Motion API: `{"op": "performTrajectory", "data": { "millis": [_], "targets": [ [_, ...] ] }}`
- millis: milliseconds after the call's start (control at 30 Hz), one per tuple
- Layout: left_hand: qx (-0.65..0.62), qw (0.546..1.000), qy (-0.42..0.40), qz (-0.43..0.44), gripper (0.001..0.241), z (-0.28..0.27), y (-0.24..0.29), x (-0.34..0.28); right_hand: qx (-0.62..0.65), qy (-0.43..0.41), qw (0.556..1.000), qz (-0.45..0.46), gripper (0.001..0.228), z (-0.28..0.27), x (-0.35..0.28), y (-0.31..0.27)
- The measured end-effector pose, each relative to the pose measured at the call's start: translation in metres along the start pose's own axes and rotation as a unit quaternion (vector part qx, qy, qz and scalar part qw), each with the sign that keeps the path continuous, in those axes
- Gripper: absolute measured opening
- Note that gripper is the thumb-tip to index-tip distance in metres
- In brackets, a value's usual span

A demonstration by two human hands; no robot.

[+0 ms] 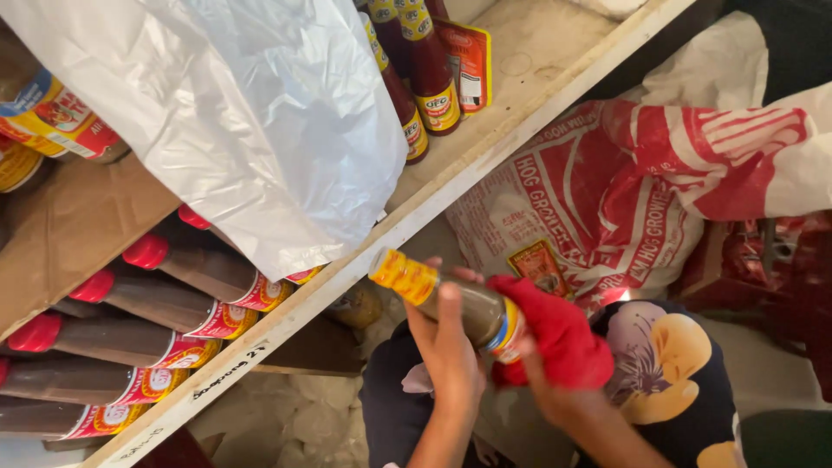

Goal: The recorder is organizing sauce bottles and condiment packets on grocery store shelves, including wiping down some items with a cloth.

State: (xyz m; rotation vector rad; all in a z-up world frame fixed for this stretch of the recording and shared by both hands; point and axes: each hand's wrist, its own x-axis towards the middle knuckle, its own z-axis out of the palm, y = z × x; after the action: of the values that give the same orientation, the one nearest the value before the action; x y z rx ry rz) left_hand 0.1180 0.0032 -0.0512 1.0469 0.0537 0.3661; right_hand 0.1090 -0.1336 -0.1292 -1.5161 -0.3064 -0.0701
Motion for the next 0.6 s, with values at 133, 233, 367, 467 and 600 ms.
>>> {"op": "performTrajectory", "data": {
  "millis": [133,233,367,467,600],
  "targets": [
    [-0.002,0.996,0.083,0.042,0.049,-0.014,-0.033,-0.006,-0.193,-0.084,0.972,-0.105,0.054,0.006,-0.034,0.048],
    [0.100,0.992,0.046,0.055,0.046,-0.016,-0.037,-0.018,-0.158,-0.086,0.981,-0.078,0.055,0.009,-0.012,0.007],
    [0.038,0.997,-0.049,0.053,0.045,0.000,-0.031,-0.022,0.080,-0.084,0.973,0.198,0.060,-0.015,0.031,-0.030],
    [0.029,0.993,-0.074,0.084,0.050,0.002,-0.017,-0.013,0.281,-0.009,0.867,0.411,0.062,-0.021,0.028,0.001],
    [-0.018,0.992,-0.086,0.089,0.055,0.008,-0.003,0.004,0.205,0.078,0.908,0.356,0.063,-0.002,-0.002,0.012]
  ]
}}
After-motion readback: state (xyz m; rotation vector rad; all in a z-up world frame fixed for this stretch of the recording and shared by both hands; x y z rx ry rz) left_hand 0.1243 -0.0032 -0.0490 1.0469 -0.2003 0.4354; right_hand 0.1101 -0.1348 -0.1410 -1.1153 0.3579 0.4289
